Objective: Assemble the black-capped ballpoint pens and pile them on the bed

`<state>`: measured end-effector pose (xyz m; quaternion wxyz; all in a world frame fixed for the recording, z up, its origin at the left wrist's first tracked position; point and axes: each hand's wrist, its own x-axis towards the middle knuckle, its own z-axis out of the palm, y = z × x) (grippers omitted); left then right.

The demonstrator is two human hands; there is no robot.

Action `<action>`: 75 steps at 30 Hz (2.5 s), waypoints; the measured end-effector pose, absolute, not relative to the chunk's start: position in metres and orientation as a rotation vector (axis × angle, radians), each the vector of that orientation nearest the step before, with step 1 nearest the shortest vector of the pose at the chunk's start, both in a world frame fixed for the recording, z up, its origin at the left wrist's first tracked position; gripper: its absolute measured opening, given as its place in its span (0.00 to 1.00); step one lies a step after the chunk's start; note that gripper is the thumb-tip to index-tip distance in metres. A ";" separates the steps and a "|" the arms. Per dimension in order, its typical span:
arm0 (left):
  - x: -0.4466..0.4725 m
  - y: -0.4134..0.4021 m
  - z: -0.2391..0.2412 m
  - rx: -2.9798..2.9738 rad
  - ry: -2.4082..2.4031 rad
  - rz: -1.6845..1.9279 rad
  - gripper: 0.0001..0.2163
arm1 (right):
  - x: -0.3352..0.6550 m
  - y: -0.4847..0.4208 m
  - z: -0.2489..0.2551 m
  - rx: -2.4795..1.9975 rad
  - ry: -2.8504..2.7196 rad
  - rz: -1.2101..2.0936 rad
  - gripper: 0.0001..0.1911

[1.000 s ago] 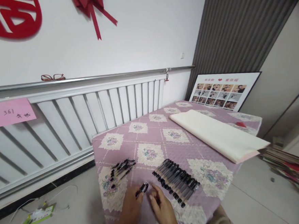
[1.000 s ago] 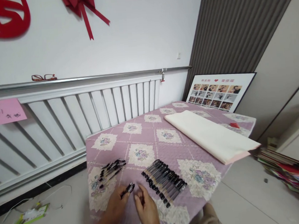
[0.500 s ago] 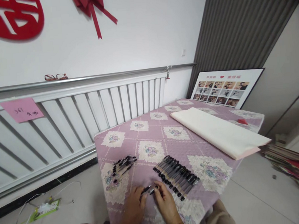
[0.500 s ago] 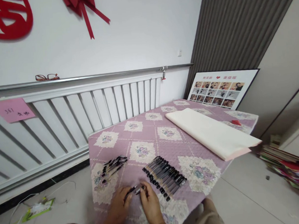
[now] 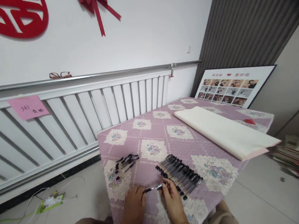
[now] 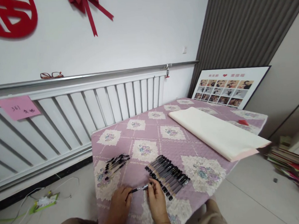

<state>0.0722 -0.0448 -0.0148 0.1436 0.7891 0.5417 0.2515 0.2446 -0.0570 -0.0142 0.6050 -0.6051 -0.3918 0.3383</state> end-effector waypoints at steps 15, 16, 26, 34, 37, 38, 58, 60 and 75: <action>0.071 -0.047 -0.010 2.261 1.577 0.718 0.13 | 0.246 -0.055 -0.019 -1.447 -0.984 0.721 0.19; 0.071 -0.048 -0.009 2.262 1.588 0.711 0.13 | 0.246 -0.055 -0.018 -1.447 -1.023 0.703 0.18; 0.071 -0.047 -0.010 2.293 1.577 0.675 0.13 | 0.239 -0.061 -0.005 -1.431 -1.355 0.712 0.14; 0.071 -0.049 -0.013 2.287 1.585 0.691 0.14 | 0.242 -0.060 -0.004 -1.423 -1.359 0.745 0.14; 0.070 -0.049 -0.016 2.289 1.645 0.705 0.15 | 0.244 -0.058 -0.009 -1.436 -1.242 0.736 0.16; 0.070 -0.049 -0.016 2.291 1.654 0.705 0.15 | 0.245 -0.058 -0.011 -1.438 -1.219 0.740 0.17; 0.065 -0.045 -0.020 2.281 1.464 0.777 0.10 | 0.248 -0.057 -0.008 -1.416 -1.265 0.806 0.18; 0.065 -0.046 -0.020 2.281 1.461 0.784 0.09 | 0.248 -0.058 -0.006 -1.410 -1.266 0.836 0.18; 0.068 -0.046 -0.028 2.304 1.457 0.822 0.10 | 0.245 -0.059 -0.005 -1.390 -1.256 0.759 0.19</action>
